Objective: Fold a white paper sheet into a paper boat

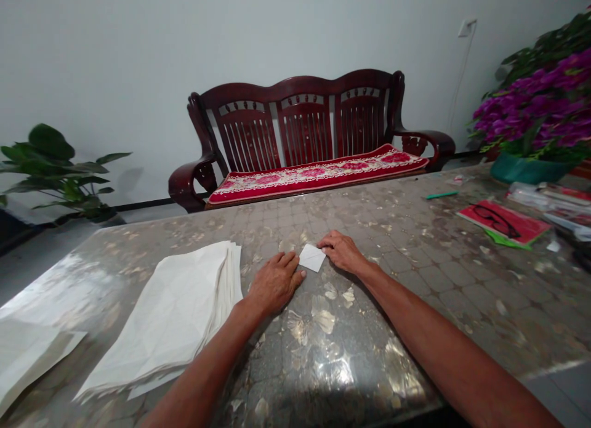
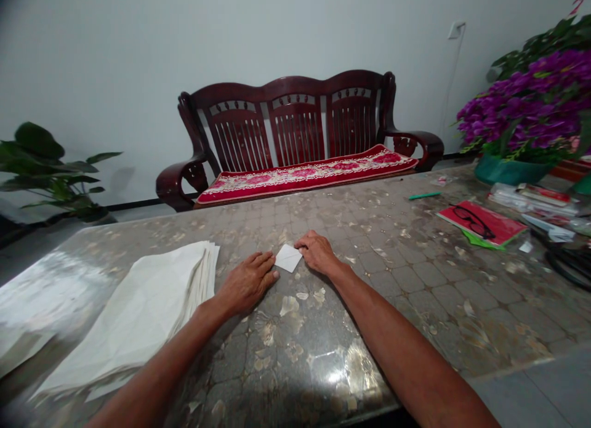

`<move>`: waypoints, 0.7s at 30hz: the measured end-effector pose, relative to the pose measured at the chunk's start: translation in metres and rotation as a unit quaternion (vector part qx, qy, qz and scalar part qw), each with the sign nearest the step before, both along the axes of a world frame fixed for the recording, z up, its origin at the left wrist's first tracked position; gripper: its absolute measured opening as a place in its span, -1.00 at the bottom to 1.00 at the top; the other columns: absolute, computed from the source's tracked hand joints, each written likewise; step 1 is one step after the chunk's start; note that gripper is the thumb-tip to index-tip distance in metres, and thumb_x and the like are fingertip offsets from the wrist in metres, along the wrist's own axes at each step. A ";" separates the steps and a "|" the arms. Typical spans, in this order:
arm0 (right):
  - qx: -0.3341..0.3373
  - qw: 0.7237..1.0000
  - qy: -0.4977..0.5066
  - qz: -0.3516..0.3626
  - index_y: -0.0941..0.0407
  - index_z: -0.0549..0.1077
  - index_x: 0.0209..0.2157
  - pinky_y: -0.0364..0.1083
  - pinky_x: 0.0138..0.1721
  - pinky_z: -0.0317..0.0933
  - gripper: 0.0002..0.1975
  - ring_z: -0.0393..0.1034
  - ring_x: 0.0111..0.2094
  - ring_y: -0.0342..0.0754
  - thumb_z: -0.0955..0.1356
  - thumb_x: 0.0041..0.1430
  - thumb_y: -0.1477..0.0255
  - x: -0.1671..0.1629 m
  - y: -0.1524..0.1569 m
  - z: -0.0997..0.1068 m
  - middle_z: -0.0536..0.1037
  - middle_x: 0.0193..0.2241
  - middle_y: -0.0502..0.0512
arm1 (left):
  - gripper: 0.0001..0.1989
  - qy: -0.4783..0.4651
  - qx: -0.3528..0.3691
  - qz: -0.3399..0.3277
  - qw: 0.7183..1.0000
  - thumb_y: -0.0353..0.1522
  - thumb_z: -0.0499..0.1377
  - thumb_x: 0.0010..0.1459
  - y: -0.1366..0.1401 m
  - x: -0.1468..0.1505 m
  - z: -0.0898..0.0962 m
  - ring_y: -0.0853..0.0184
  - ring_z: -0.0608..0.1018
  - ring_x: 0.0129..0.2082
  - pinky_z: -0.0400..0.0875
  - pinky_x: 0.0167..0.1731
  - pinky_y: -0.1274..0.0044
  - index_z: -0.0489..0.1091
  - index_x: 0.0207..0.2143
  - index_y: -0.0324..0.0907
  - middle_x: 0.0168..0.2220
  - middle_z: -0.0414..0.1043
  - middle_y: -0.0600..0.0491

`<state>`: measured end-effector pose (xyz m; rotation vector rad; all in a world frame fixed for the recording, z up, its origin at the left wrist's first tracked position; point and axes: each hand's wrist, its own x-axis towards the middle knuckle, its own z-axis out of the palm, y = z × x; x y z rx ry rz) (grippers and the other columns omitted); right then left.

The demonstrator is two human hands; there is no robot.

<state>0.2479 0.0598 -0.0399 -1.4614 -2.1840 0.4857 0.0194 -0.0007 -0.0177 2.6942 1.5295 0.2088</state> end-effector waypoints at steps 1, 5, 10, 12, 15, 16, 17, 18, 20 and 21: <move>-0.004 1.000 0.003 -0.001 0.07 0.63 -0.14 -0.15 -0.02 0.23 -0.70 0.45 -0.12 -0.07 0.33 0.20 0.60 0.000 0.000 0.000 0.59 -0.15 0.11 | -0.58 -0.002 -0.011 0.005 1.000 -0.17 -0.10 0.42 0.004 0.004 0.006 0.16 0.46 0.12 0.30 0.11 0.37 0.47 0.03 -0.12 0.11 0.48 -0.07; -0.003 1.000 0.023 -0.001 0.07 0.64 -0.17 -0.15 -0.01 0.22 -0.72 0.44 -0.11 -0.07 0.33 0.18 0.60 0.001 0.002 -0.001 0.59 -0.17 0.09 | -0.58 -0.025 -0.016 0.141 0.990 -0.15 -0.04 0.38 0.020 0.027 0.017 0.15 0.54 -0.09 0.35 -0.13 0.42 0.55 -0.24 -0.15 -0.17 0.56 -0.11; -0.008 0.999 0.035 0.000 0.08 0.64 -0.19 -0.14 -0.04 0.23 -0.71 0.45 -0.13 -0.05 0.33 0.16 0.62 0.002 0.002 -0.002 0.59 -0.18 0.10 | -0.66 -0.099 -0.048 0.260 0.959 -0.07 0.19 0.20 0.036 0.046 0.006 0.16 0.57 -0.18 0.30 -0.24 0.45 0.52 -0.19 -0.13 -0.19 0.58 -0.08; -0.008 0.999 0.037 -0.005 0.08 0.63 -0.18 -0.13 -0.04 0.23 -0.71 0.45 -0.13 -0.05 0.32 0.16 0.62 0.001 0.002 -0.002 0.59 -0.17 0.10 | -0.70 -0.119 -0.068 0.276 0.951 -0.10 0.24 0.13 0.040 0.047 0.002 0.16 0.58 -0.21 0.26 -0.29 0.46 0.50 -0.24 -0.12 -0.23 0.58 -0.06; -0.004 0.999 0.041 -0.009 0.07 0.63 -0.18 -0.13 -0.04 0.23 -0.70 0.45 -0.14 -0.05 0.32 0.17 0.61 0.001 0.001 -0.002 0.59 -0.17 0.10 | -0.76 -0.154 -0.099 0.290 0.939 -0.15 0.28 0.07 0.044 0.046 0.001 0.19 0.56 -0.28 0.19 -0.37 0.49 0.48 -0.32 -0.11 -0.32 0.57 -0.01; -0.003 0.999 0.044 -0.010 0.07 0.63 -0.18 -0.13 -0.05 0.24 -0.70 0.45 -0.14 -0.05 0.32 0.16 0.61 0.001 0.001 -0.002 0.59 -0.18 0.10 | -0.77 -0.170 -0.109 0.292 0.935 -0.17 0.29 0.05 0.045 0.045 0.002 0.21 0.55 -0.30 0.17 -0.40 0.50 0.46 -0.34 -0.11 -0.36 0.56 0.01; -0.003 0.999 0.047 -0.009 0.07 0.63 -0.19 -0.13 -0.05 0.24 -0.70 0.45 -0.14 -0.05 0.32 0.16 0.62 0.001 0.001 -0.002 0.59 -0.18 0.10 | -0.79 -0.187 -0.115 0.291 0.931 -0.19 0.30 0.04 0.045 0.045 0.002 0.23 0.54 -0.34 0.14 -0.42 0.51 0.45 -0.36 -0.11 -0.39 0.54 0.03; -0.003 0.999 0.051 -0.008 0.08 0.63 -0.19 -0.13 -0.05 0.24 -0.71 0.45 -0.14 -0.05 0.32 0.15 0.62 0.001 0.001 -0.003 0.59 -0.18 0.10 | -0.81 -0.206 -0.117 0.287 0.928 -0.21 0.30 0.03 0.045 0.045 0.001 0.26 0.52 -0.37 0.13 -0.44 0.52 0.43 -0.38 -0.12 -0.41 0.52 0.05; -0.002 0.998 0.058 -0.006 0.09 0.62 -0.21 -0.13 -0.05 0.24 -0.72 0.45 -0.14 -0.05 0.33 0.15 0.62 0.001 0.001 -0.004 0.59 -0.20 0.10 | -0.83 -0.251 -0.112 0.268 0.923 -0.26 0.31 0.01 0.045 0.047 0.000 0.31 0.48 -0.43 0.11 -0.46 0.54 0.39 -0.43 -0.13 -0.47 0.47 0.10; 0.002 0.998 0.061 -0.009 0.09 0.62 -0.20 -0.13 -0.06 0.24 -0.73 0.45 -0.14 -0.05 0.33 0.14 0.62 0.000 0.001 -0.005 0.59 -0.20 0.10 | -0.83 -0.279 -0.110 0.258 0.918 -0.29 0.31 0.00 0.045 0.048 -0.002 0.34 0.47 -0.45 0.11 -0.47 0.55 0.37 -0.45 -0.14 -0.50 0.45 0.12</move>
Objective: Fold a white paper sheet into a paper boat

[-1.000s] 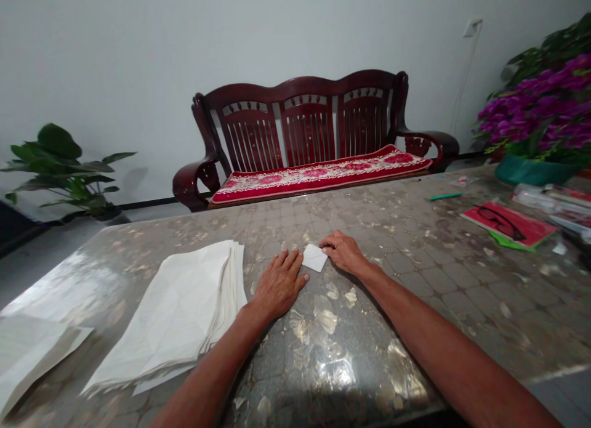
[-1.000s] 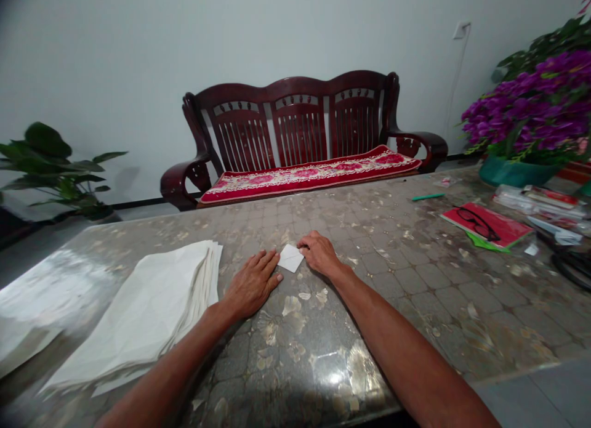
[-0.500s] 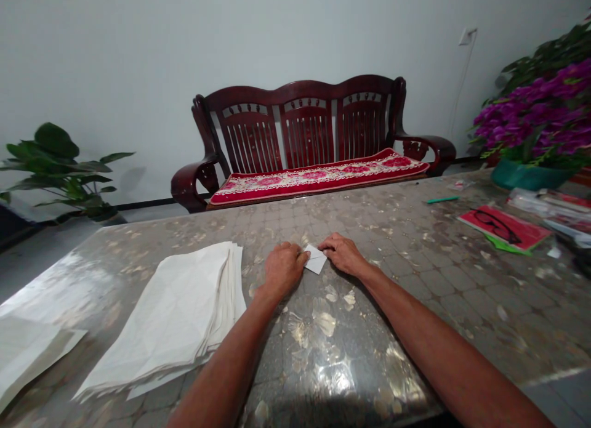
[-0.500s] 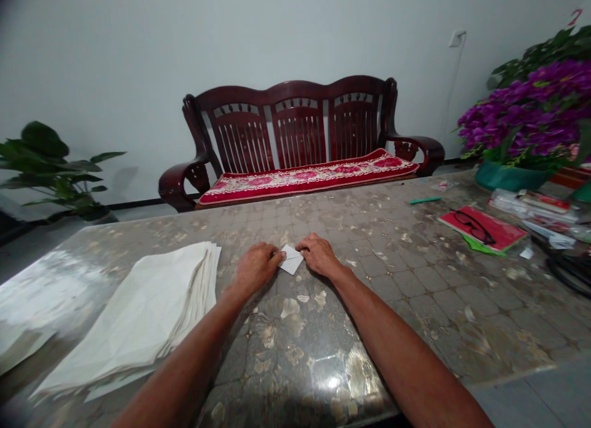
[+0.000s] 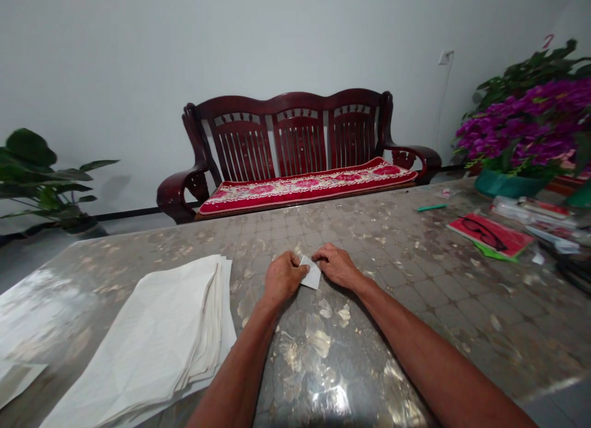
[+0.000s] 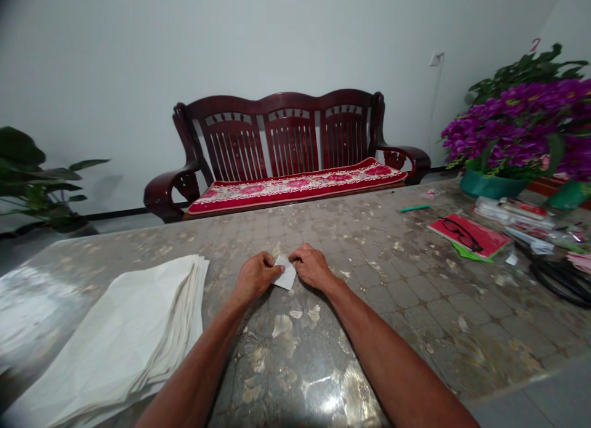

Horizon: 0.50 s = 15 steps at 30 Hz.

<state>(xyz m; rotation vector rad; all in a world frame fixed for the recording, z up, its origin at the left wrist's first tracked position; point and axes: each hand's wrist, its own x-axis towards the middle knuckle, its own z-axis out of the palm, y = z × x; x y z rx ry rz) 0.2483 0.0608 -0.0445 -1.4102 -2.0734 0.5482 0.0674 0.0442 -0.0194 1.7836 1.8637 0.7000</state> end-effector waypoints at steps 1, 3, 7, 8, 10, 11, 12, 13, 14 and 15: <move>0.007 1.000 0.004 -0.010 0.10 0.61 -0.19 -0.13 -0.08 0.25 -0.74 0.46 -0.16 -0.05 0.35 0.14 0.61 -0.001 -0.001 0.000 0.59 -0.20 0.10 | -0.82 -0.034 0.010 -0.002 0.999 -0.32 0.31 -0.01 0.000 0.001 -0.002 0.36 0.46 -0.47 0.13 -0.47 0.56 0.35 -0.48 -0.14 -0.52 0.43 0.13; 0.038 0.998 0.014 -0.048 0.12 0.60 -0.15 -0.12 -0.13 0.26 -0.76 0.45 -0.21 -0.05 0.37 0.14 0.56 -0.004 -0.003 0.000 0.58 -0.18 0.12 | -0.84 -0.117 0.019 0.007 0.993 -0.37 0.31 -0.03 0.001 0.003 -0.006 0.38 0.46 -0.50 0.18 -0.47 0.58 0.35 -0.47 -0.15 -0.54 0.41 0.15; 0.147 0.986 0.024 -0.073 0.10 0.58 -0.17 -0.09 -0.11 0.24 -0.78 0.45 -0.19 -0.03 0.32 0.20 0.55 -0.016 -0.017 0.008 0.58 -0.20 0.13 | -0.80 -0.252 0.048 0.091 0.962 -0.40 0.28 -0.03 0.004 0.000 -0.017 0.36 0.51 -0.51 0.29 -0.47 0.58 0.42 -0.29 -0.18 -0.52 0.46 0.13; 0.168 0.985 0.018 -0.044 0.10 0.57 -0.15 -0.08 -0.08 0.22 -0.75 0.45 -0.16 -0.02 0.31 0.20 0.56 -0.019 -0.022 0.010 0.58 -0.20 0.13 | -0.76 -0.278 0.059 0.112 0.952 -0.40 0.28 -0.03 0.005 -0.001 -0.019 0.36 0.51 -0.51 0.31 -0.47 0.58 0.42 -0.24 -0.19 -0.51 0.46 0.13; 0.192 0.981 -0.007 0.020 0.10 0.52 -0.01 -0.02 -0.02 0.19 -0.68 0.43 -0.07 0.03 0.36 0.18 0.51 -0.026 -0.031 0.014 0.58 -0.09 0.15 | -0.68 -0.330 0.078 0.142 0.930 -0.40 0.27 -0.03 0.005 -0.004 -0.022 0.36 0.50 -0.53 0.32 -0.49 0.57 0.41 -0.16 -0.20 -0.51 0.44 0.14; 0.197 0.979 -0.026 0.037 0.11 0.47 0.06 0.01 0.01 0.18 -0.60 0.41 -0.02 0.07 0.41 0.16 0.44 -0.029 -0.034 0.015 0.56 -0.02 0.18 | -0.63 -0.354 0.084 0.149 0.919 -0.40 0.26 -0.04 0.005 -0.004 -0.022 0.37 0.48 -0.54 0.31 -0.50 0.57 0.41 -0.11 -0.21 -0.52 0.41 0.16; 0.201 0.978 -0.044 0.043 0.12 0.44 0.11 0.04 0.02 0.17 -0.52 0.39 0.01 0.12 0.44 0.15 0.35 -0.031 -0.037 0.016 0.54 0.03 0.22 | -0.58 -0.377 0.088 0.152 0.909 -0.39 0.26 -0.04 0.004 -0.003 -0.023 0.38 0.46 -0.56 0.30 -0.51 0.58 0.40 -0.06 -0.21 -0.53 0.38 0.18; 0.204 0.976 -0.061 0.041 0.13 0.41 0.14 0.06 0.01 0.16 -0.46 0.38 0.02 0.15 0.46 0.14 0.29 -0.033 -0.039 0.016 0.53 0.06 0.25 | -0.52 -0.398 0.088 0.151 0.901 -0.39 0.26 -0.05 0.004 -0.002 -0.022 0.39 0.44 -0.57 0.28 -0.53 0.58 0.38 -0.01 -0.21 -0.55 0.36 0.20; 0.205 0.975 -0.077 0.036 0.13 0.40 0.15 0.07 0.00 0.16 -0.44 0.38 0.02 0.17 0.46 0.15 0.25 -0.034 -0.040 0.016 0.52 0.07 0.27 | -0.48 -0.417 0.082 0.145 0.893 -0.38 0.26 -0.06 0.002 0.000 -0.022 0.40 0.43 -0.57 0.27 -0.53 0.58 0.37 0.02 -0.21 -0.55 0.34 0.22; 0.207 0.974 -0.089 0.032 0.13 0.40 0.15 0.06 -0.02 0.16 -0.47 0.39 0.00 0.17 0.44 0.18 0.26 -0.035 -0.040 0.016 0.54 0.05 0.28 | -0.46 -0.438 0.075 0.135 0.886 -0.37 0.26 -0.07 0.001 0.002 -0.020 0.40 0.42 -0.57 0.27 -0.53 0.59 0.37 0.04 -0.21 -0.55 0.34 0.22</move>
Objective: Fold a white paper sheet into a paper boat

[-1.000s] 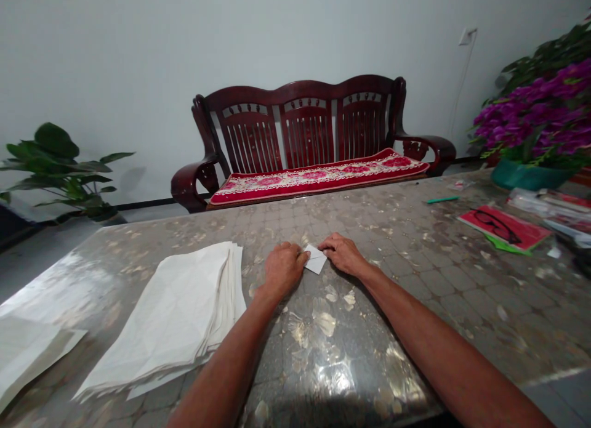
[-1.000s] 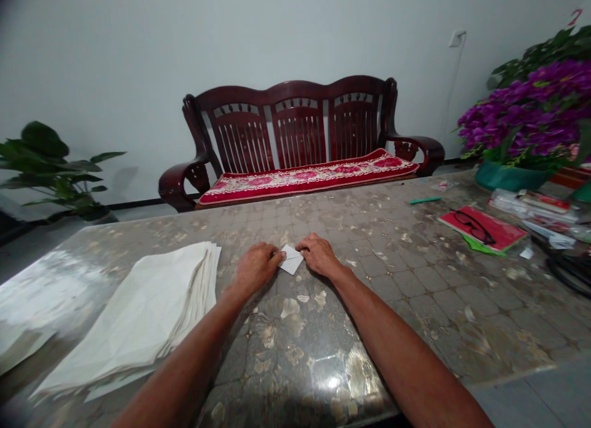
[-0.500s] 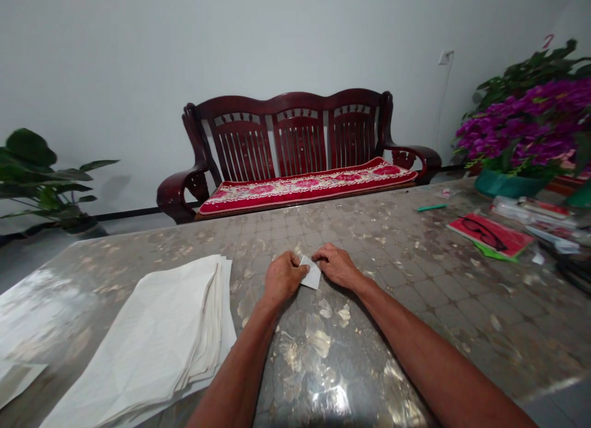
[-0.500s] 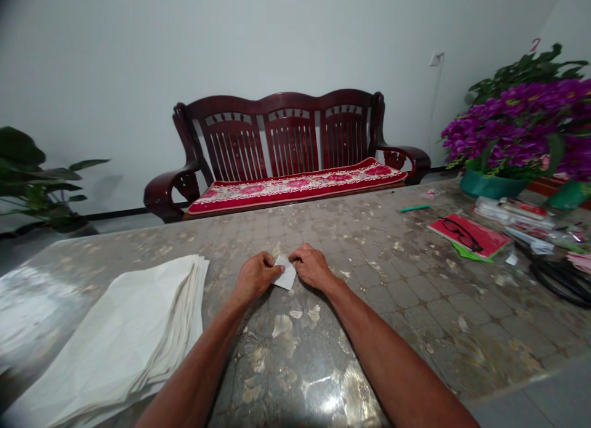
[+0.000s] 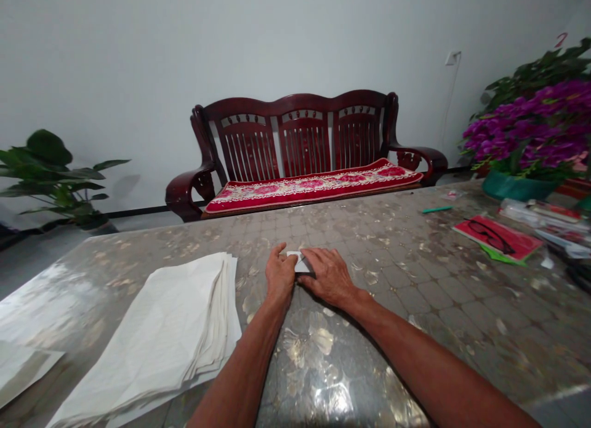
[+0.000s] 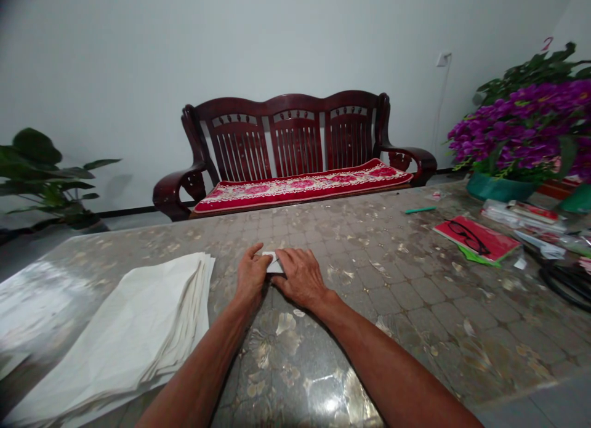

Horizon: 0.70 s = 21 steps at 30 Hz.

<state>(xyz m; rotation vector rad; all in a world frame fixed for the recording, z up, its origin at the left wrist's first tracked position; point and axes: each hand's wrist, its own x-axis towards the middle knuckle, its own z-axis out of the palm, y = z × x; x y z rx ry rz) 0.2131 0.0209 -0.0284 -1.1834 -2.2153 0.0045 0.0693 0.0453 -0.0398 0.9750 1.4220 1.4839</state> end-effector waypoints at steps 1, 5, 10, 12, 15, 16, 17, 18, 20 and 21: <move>0.001 1.000 -0.007 -0.002 0.13 0.41 0.13 0.05 -0.04 0.16 -0.54 0.40 -0.03 0.15 0.42 0.22 0.30 0.000 0.000 0.000 0.56 0.01 0.28 | -0.47 -0.024 0.001 -0.016 1.000 -0.34 0.26 -0.06 -0.001 0.002 0.001 0.40 0.43 -0.56 0.27 -0.53 0.59 0.39 0.03 -0.21 -0.54 0.35 0.21; -0.023 0.999 0.037 0.018 0.12 0.52 -0.05 -0.05 -0.15 0.17 -0.77 0.45 -0.19 0.02 0.31 0.30 0.46 0.002 0.004 -0.003 0.62 -0.21 0.18 | -0.57 -0.075 0.003 -0.068 0.995 -0.08 0.18 0.08 -0.004 0.003 0.009 0.41 0.43 -0.54 0.30 -0.51 0.58 0.51 -0.20 -0.25 -0.53 0.36 0.14; -0.196 0.919 0.342 0.010 0.12 0.57 -0.20 -0.10 -0.22 0.27 -0.80 0.47 -0.29 -0.03 0.34 0.17 0.42 0.001 0.010 -0.006 0.63 -0.31 0.04 | -0.51 -0.065 0.014 -0.089 0.994 0.05 0.27 0.02 -0.005 -0.006 0.017 0.41 0.48 -0.48 0.34 -0.43 0.59 0.54 -0.31 -0.23 -0.47 0.47 0.07; -0.272 0.851 0.449 0.027 0.14 0.57 -0.16 -0.08 -0.21 0.31 -0.72 0.48 -0.30 -0.03 0.38 0.08 0.38 -0.001 0.012 -0.006 0.64 -0.29 0.03 | -0.55 -0.098 -0.001 -0.131 0.987 -0.04 0.38 -0.09 -0.005 -0.006 0.017 0.39 0.51 -0.45 0.37 -0.40 0.57 0.54 -0.29 -0.22 -0.42 0.53 0.05; -0.325 0.799 0.505 0.028 0.17 0.57 -0.16 -0.08 -0.26 0.32 -0.63 0.47 -0.34 -0.03 0.44 -0.04 0.34 -0.002 0.014 -0.007 0.65 -0.31 0.06 | -0.54 -0.149 -0.008 -0.175 0.973 -0.19 0.46 -0.22 -0.005 -0.006 0.011 0.37 0.53 -0.45 0.39 -0.38 0.55 0.54 -0.26 -0.23 -0.40 0.57 0.03; -0.332 0.794 0.508 0.028 0.17 0.57 -0.16 -0.08 -0.28 0.32 -0.62 0.46 -0.35 -0.04 0.45 -0.07 0.33 -0.001 0.014 -0.007 0.64 -0.31 0.06 | -0.54 -0.152 -0.005 -0.178 0.972 -0.22 0.47 -0.24 -0.004 -0.007 0.008 0.37 0.53 -0.46 0.40 -0.38 0.55 0.54 -0.26 -0.24 -0.41 0.58 0.03; -0.336 0.794 0.506 0.029 0.17 0.57 -0.18 -0.09 -0.29 0.31 -0.62 0.46 -0.36 -0.05 0.46 -0.08 0.32 0.000 0.015 -0.008 0.64 -0.32 0.06 | -0.56 -0.148 -0.002 -0.176 0.973 -0.24 0.47 -0.24 -0.003 -0.007 0.006 0.37 0.53 -0.46 0.39 -0.38 0.55 0.54 -0.27 -0.24 -0.41 0.58 0.03; -0.337 0.795 0.503 0.028 0.17 0.57 -0.20 -0.10 -0.31 0.30 -0.63 0.45 -0.37 -0.06 0.46 -0.07 0.29 0.001 0.016 -0.008 0.63 -0.34 0.06 | -0.57 -0.140 -0.001 -0.173 0.975 -0.24 0.47 -0.23 -0.003 -0.008 0.005 0.38 0.53 -0.47 0.39 -0.39 0.55 0.55 -0.28 -0.25 -0.41 0.58 0.03; -0.327 0.805 0.494 0.012 0.17 0.56 -0.24 -0.12 -0.35 0.28 -0.64 0.43 -0.41 -0.08 0.46 -0.05 0.24 0.005 0.019 -0.009 0.61 -0.40 0.04 | -0.59 -0.114 -0.001 -0.178 0.977 -0.25 0.45 -0.21 -0.002 -0.011 0.003 0.38 0.52 -0.47 0.39 -0.39 0.55 0.56 -0.28 -0.25 -0.41 0.58 0.03; -0.321 0.813 0.485 0.001 0.17 0.55 -0.26 -0.13 -0.37 0.27 -0.65 0.41 -0.43 -0.09 0.45 -0.03 0.22 0.008 0.021 -0.010 0.60 -0.43 0.03 | -0.60 -0.098 0.000 -0.185 0.978 -0.25 0.45 -0.21 -0.001 -0.012 0.003 0.37 0.53 -0.46 0.39 -0.38 0.55 0.56 -0.28 -0.25 -0.39 0.59 0.02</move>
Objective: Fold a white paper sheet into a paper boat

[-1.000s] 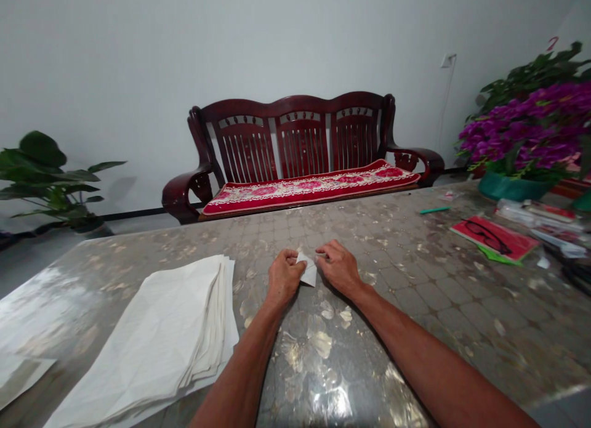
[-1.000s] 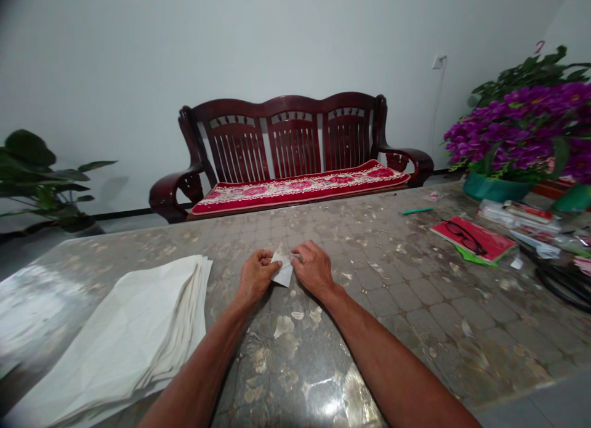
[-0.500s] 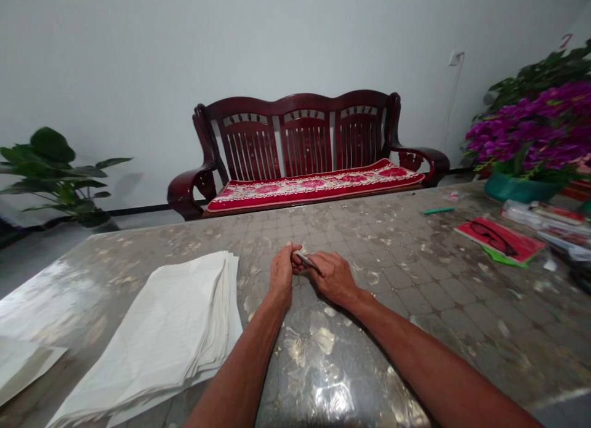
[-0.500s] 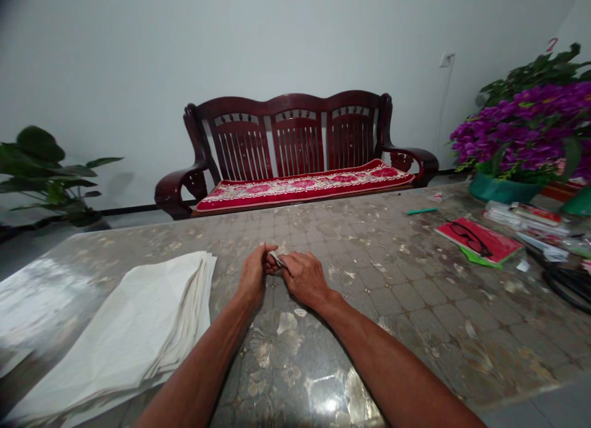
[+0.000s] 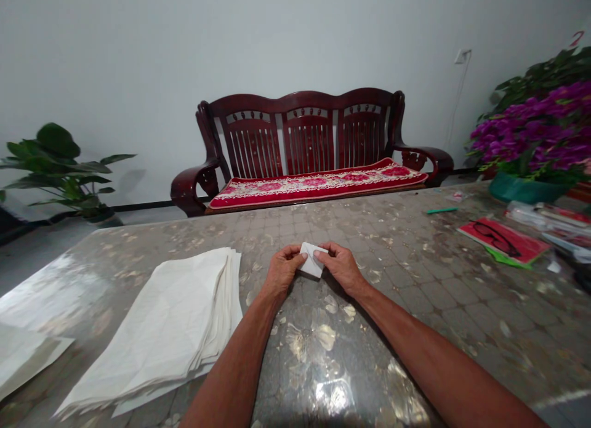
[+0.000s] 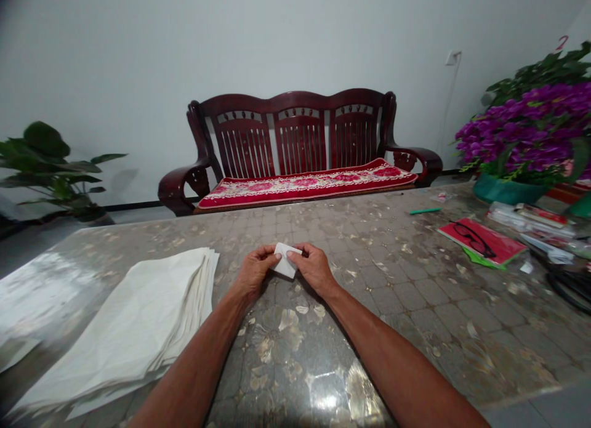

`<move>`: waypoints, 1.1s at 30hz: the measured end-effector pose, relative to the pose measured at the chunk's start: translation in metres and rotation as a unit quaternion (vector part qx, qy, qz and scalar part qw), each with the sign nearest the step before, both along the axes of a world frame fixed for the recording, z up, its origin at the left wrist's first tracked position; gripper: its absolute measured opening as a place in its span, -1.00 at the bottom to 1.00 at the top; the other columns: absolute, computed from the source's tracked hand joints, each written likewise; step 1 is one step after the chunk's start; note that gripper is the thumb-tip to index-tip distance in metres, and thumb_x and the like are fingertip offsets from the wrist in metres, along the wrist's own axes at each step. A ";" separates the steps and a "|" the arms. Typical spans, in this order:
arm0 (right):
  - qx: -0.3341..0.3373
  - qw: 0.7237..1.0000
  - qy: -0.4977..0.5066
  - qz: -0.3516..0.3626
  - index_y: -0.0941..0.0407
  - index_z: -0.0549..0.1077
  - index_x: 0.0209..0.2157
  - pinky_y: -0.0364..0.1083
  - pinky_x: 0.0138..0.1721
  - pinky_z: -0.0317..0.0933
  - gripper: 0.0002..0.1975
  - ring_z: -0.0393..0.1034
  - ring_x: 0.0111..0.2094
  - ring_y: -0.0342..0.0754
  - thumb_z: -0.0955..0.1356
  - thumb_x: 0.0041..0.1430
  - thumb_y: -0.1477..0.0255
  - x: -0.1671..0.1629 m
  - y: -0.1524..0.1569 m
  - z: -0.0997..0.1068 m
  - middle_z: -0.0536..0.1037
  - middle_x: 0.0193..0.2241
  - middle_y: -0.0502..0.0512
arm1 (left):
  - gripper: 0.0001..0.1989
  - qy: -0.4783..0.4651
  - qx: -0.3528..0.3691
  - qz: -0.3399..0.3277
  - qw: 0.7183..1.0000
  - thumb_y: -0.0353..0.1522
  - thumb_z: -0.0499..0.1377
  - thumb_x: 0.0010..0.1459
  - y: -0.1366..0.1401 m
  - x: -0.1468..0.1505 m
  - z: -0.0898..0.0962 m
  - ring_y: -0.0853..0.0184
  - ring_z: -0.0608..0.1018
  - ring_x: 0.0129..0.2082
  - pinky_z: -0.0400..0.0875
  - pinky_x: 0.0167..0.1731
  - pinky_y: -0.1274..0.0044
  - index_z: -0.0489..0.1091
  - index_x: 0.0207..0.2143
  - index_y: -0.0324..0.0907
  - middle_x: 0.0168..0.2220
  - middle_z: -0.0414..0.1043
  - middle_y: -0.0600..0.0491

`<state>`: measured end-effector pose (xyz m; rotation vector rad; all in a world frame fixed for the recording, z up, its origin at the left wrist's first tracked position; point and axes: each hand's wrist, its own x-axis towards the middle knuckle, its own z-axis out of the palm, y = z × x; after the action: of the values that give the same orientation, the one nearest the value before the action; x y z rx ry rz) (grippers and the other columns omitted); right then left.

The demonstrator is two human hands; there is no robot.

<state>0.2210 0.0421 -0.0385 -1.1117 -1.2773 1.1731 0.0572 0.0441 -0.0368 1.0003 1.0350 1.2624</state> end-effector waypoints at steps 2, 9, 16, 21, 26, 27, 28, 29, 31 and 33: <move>0.009 0.999 -0.041 -0.007 0.17 0.54 -0.30 -0.14 -0.38 0.25 -0.69 0.40 -0.45 -0.10 0.43 -0.02 0.23 0.005 0.003 -0.001 0.58 -0.46 0.01 | -0.58 0.033 0.008 -0.010 0.999 -0.25 0.43 -0.20 0.000 -0.001 0.000 0.36 0.53 -0.44 0.40 -0.38 0.54 0.57 -0.24 -0.25 -0.38 0.58 0.02; 0.040 0.967 -0.251 -0.020 0.07 0.60 -0.24 -0.12 -0.27 0.26 -0.78 0.45 -0.37 -0.08 0.38 0.06 0.35 0.012 0.005 -0.002 0.63 -0.39 -0.02 | -0.55 0.222 0.090 0.031 0.970 -0.37 0.30 -0.05 -0.003 -0.004 -0.005 0.41 0.48 -0.48 0.40 -0.39 0.56 0.52 -0.04 -0.20 -0.34 0.54 0.05; -0.049 0.998 -0.034 0.024 0.16 0.54 -0.27 -0.14 -0.44 0.25 -0.72 0.40 -0.50 -0.11 0.42 -0.06 0.35 0.014 0.014 -0.004 0.60 -0.46 0.02 | -0.54 0.146 0.028 -0.004 0.989 -0.38 0.18 0.00 -0.004 -0.007 0.002 0.36 0.55 -0.41 0.48 -0.42 0.52 0.49 0.00 -0.21 -0.05 0.55 -0.08; -0.085 0.995 0.040 0.028 0.17 0.52 -0.31 -0.17 -0.51 0.23 -0.71 0.36 -0.56 -0.15 0.47 -0.13 0.35 0.018 0.017 -0.001 0.58 -0.50 0.00 | -0.49 0.167 0.081 -0.068 0.980 -0.50 0.09 -0.06 -0.008 -0.013 0.008 0.20 0.60 -0.07 0.49 0.01 0.33 0.53 -0.02 -0.20 -0.01 0.57 -0.08; -0.035 0.993 -0.108 0.020 0.14 0.57 -0.28 -0.15 -0.40 0.28 -0.79 0.43 -0.48 -0.11 0.41 0.00 0.39 0.014 0.013 0.000 0.61 -0.45 0.00 | -0.35 0.430 0.293 -0.073 0.851 -0.64 0.10 -0.15 -0.015 -0.027 0.012 0.16 0.34 0.28 0.13 0.32 0.21 0.54 0.00 -0.04 0.27 0.35 0.00; -0.009 0.985 -0.173 0.012 0.12 0.59 -0.27 -0.14 -0.35 0.29 -0.80 0.46 -0.43 -0.09 0.40 0.02 0.40 0.013 0.011 0.000 0.62 -0.43 0.00 | -0.37 0.458 0.311 -0.084 0.828 -0.64 0.11 -0.14 -0.016 -0.029 0.011 0.15 0.36 0.26 0.14 0.31 0.19 0.55 -0.02 -0.03 0.23 0.39 0.00; 0.017 0.971 -0.238 0.005 0.09 0.60 -0.26 -0.13 -0.30 0.29 -0.80 0.49 -0.38 -0.08 0.40 0.04 0.40 0.011 0.009 0.000 0.64 -0.40 0.00 | -0.40 0.477 0.320 -0.098 0.813 -0.64 0.12 -0.13 -0.018 -0.030 0.010 0.15 0.40 0.22 0.15 0.31 0.19 0.56 -0.04 -0.04 0.19 0.44 -0.01; 0.038 0.955 -0.295 -0.001 0.05 0.62 -0.24 -0.13 -0.26 0.29 -0.79 0.50 -0.33 -0.06 0.40 0.06 0.40 0.010 0.006 0.001 0.65 -0.37 0.00 | -0.44 0.487 0.321 -0.108 0.805 -0.63 0.13 -0.11 -0.019 -0.031 0.008 0.15 0.44 0.18 0.17 0.30 0.19 0.57 -0.07 -0.04 0.14 0.48 -0.01; 0.052 0.931 -0.361 -0.011 0.00 0.63 -0.20 -0.13 -0.24 0.27 -0.77 0.52 -0.29 -0.05 0.39 0.10 0.39 0.009 0.002 0.002 0.67 -0.32 -0.01 | -0.48 0.488 0.303 -0.121 0.809 -0.60 0.12 -0.05 -0.020 -0.031 0.005 0.18 0.49 0.12 0.23 0.27 0.24 0.57 -0.06 -0.06 0.06 0.54 -0.01; 0.043 0.925 -0.378 -0.011 -0.01 0.63 -0.19 -0.15 -0.27 0.26 -0.78 0.53 -0.28 -0.05 0.39 0.12 0.38 0.009 0.000 0.005 0.68 -0.30 -0.02 | -0.47 0.476 0.273 -0.133 0.825 -0.59 0.10 -0.04 -0.022 -0.030 0.004 0.21 0.51 0.09 0.30 0.22 0.32 0.55 -0.03 -0.06 0.04 0.55 0.01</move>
<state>0.2297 0.0421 -0.0332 -1.5815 -1.8627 0.6591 0.0270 0.0225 -0.0328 2.2840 1.2029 0.7900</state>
